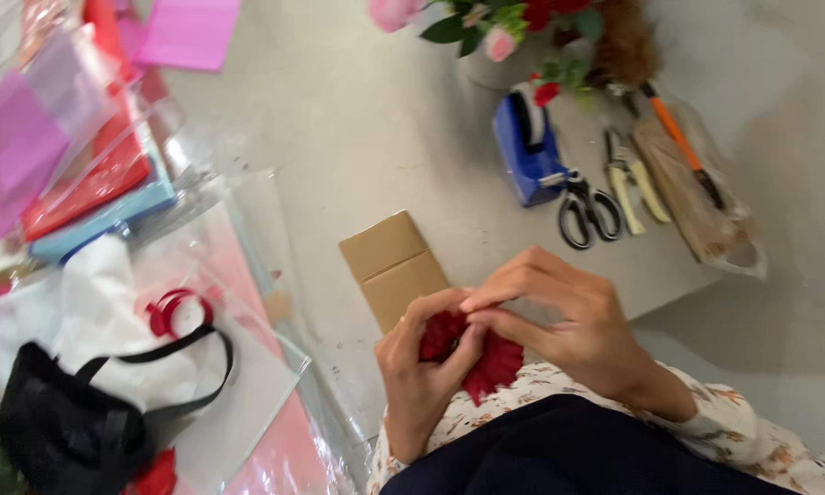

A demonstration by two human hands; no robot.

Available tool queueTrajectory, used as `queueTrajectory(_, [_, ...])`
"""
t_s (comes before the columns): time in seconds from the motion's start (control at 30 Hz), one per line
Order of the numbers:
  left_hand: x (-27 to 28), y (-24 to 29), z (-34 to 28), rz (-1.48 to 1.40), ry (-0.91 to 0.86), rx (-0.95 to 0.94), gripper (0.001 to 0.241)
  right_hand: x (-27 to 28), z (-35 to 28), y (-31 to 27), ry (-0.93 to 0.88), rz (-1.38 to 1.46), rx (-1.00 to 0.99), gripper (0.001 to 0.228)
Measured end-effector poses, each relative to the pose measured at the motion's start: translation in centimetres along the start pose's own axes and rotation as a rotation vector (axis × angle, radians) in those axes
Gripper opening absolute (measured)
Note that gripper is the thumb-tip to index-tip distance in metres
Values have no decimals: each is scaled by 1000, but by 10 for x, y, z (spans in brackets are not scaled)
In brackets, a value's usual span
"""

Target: The person prepares a base for a floral arrangement by hand and with a wooden stick. The person holds a red flower and inserts a wooden stick into its base, then presses the stick into a rectangular foam block contained in a small cardboard box.

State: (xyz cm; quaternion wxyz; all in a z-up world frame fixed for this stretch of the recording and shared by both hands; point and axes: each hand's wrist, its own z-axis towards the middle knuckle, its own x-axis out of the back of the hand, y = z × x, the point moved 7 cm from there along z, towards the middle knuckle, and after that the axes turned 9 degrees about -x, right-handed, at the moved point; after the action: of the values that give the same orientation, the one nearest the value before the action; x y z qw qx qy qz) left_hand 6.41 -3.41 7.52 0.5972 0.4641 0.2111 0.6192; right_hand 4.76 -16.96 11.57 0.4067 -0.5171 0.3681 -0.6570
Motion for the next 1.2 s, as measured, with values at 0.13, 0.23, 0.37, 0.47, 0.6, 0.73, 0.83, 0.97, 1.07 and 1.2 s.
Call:
queueTrajectory(0.13, [-8,-6,-5,125,-118,-15,9,-2,-4,10,-25,82,-42,7])
queueTrajectory(0.23, [-14,-5,-6,211,-172,-53,6,-4,-7,24,-62,182,-134,7])
queueTrajectory(0.37, [-23,-10,-13,361,-280,-113,7,2,-10,25,-33,129,-140,9])
queueTrajectory(0.47, [-23,2,-7,438,-244,-196,3,11,-10,10,29,-2,-71,6])
queueTrajectory(0.6, [-23,15,-1,483,-242,-273,8,13,-13,5,47,-80,-43,4])
queueTrajectory(0.73, [-22,23,2,471,-256,-297,10,15,-16,1,85,-129,5,12])
queueTrajectory(0.83, [-20,28,4,484,-265,-327,12,17,-15,-1,52,-76,21,15])
queueTrajectory(0.97, [-17,34,5,514,-273,-375,12,19,-12,-3,-41,-28,43,11])
queueTrajectory(1.07, [-15,38,6,545,-267,-425,16,21,-12,-1,-98,28,50,9])
queueTrajectory(1.2, [-14,44,12,567,-313,-446,15,23,-8,-6,-143,-3,77,6])
